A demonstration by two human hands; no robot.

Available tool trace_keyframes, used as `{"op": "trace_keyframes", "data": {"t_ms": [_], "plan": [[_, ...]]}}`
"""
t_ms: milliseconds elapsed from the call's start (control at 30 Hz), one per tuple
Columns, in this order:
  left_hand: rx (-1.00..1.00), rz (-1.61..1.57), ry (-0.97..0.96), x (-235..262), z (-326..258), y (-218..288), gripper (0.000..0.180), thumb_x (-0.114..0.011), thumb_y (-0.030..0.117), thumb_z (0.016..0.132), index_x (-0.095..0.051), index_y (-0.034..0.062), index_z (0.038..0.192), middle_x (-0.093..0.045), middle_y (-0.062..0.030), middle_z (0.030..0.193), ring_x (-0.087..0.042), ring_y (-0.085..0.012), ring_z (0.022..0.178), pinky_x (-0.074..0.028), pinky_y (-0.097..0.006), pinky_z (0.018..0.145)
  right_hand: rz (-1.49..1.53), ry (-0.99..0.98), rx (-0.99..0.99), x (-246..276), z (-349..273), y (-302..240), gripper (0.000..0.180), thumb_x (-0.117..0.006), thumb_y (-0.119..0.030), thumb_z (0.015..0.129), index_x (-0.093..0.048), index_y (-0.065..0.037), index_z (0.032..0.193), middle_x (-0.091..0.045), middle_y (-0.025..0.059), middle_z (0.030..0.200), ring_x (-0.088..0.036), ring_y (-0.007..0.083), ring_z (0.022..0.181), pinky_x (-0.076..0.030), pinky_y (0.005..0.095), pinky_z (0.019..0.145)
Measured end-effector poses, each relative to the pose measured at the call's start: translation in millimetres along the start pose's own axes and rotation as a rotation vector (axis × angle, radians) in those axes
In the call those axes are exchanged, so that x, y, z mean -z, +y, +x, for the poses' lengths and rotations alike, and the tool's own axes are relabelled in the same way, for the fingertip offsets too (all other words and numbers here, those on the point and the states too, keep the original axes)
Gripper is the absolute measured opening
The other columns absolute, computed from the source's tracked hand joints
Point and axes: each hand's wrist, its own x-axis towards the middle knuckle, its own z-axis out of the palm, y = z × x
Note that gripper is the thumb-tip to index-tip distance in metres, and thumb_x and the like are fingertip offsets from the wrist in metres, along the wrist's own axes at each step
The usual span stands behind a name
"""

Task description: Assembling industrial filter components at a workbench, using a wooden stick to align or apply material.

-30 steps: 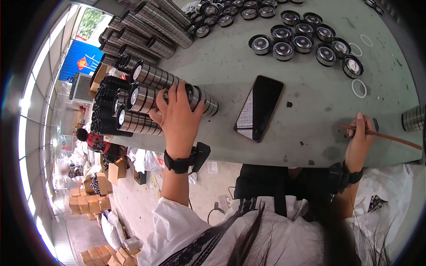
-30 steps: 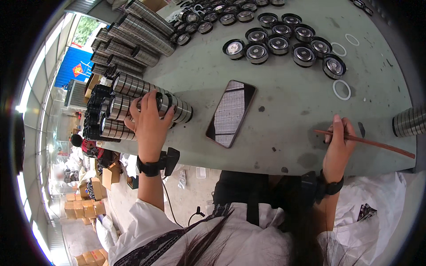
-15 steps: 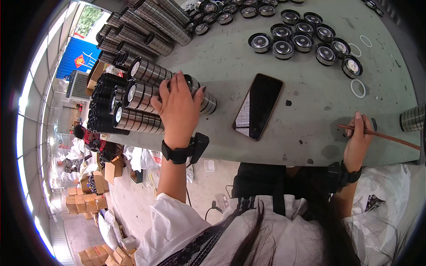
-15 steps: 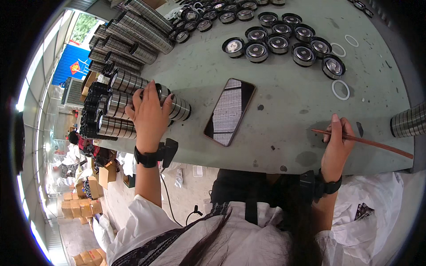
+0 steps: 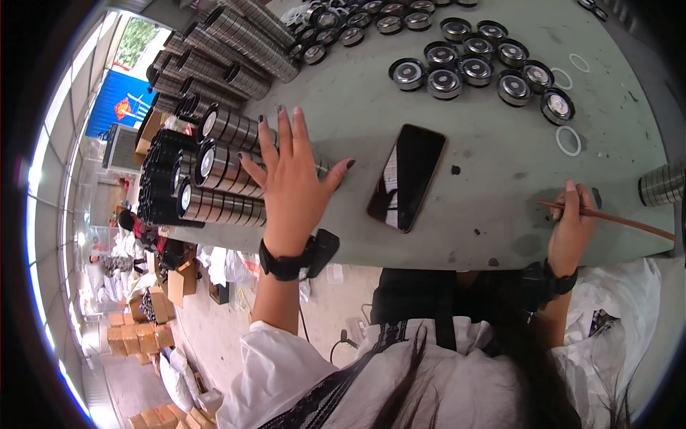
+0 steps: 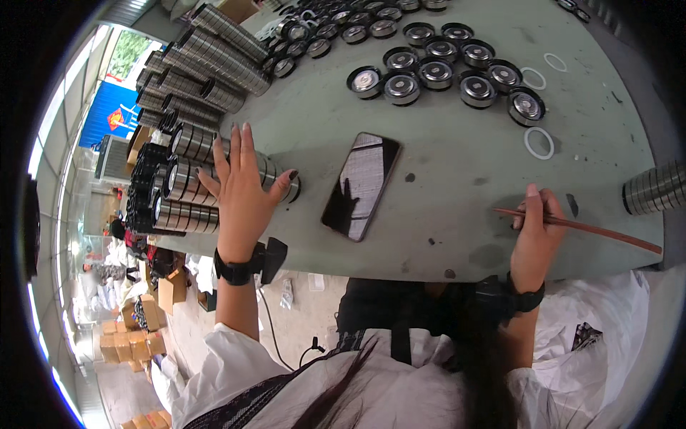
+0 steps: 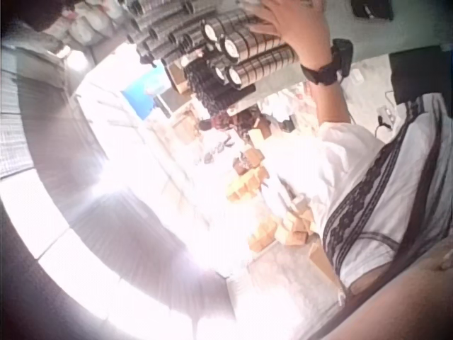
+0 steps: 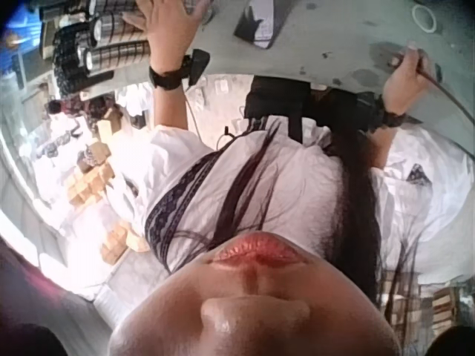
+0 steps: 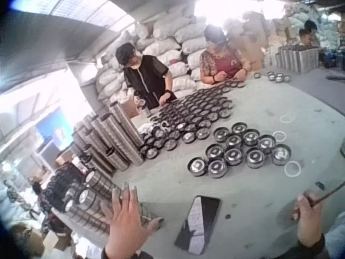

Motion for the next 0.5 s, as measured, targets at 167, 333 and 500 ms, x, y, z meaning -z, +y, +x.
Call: {"op": "trace_keyframes", "data": {"t_ms": [167,333,500], "plan": [[-0.222,-0.664,0.134,0.0,42.6,70.6,0.075,-0.068,0.040,0.078,-0.038,0.0050,0.137,-0.050,-0.0152,0.131,-0.041,-0.0331,0.125,-0.029,-0.055,0.101,-0.045,0.089,-0.014,-3.7,0.5,-4.1,0.026,-0.059,-0.017,0.091,-0.048,-0.004,0.071,-0.044,-0.0008,0.063,-0.039,0.0058,0.053,-0.032,0.0218,0.050],[-0.259,-0.675,0.110,-59.5,102.5,132.5,0.066,-0.072,0.037,0.074,-0.047,0.0060,0.127,-0.056,-0.0134,0.117,-0.056,-0.0310,0.103,-0.043,-0.046,0.086,-0.061,-0.020,-0.034,-5.1,1.7,-1.0,0.030,-0.058,-0.017,0.091,-0.044,-0.006,0.067,-0.043,-0.0022,0.060,-0.039,0.0044,0.051,-0.031,0.0218,0.048],[-0.296,-0.449,-0.072,-71.2,123.1,151.0,0.047,-0.073,0.033,0.075,-0.054,0.0122,0.112,-0.056,-0.0112,0.102,-0.058,-0.0332,0.094,-0.047,-0.047,0.079,-0.044,-0.072,-0.048,-4.9,2.7,-2.1,0.033,-0.058,-0.016,0.091,-0.042,-0.007,0.064,-0.043,-0.0029,0.057,-0.039,0.0039,0.050,-0.030,0.0213,0.048]]}}
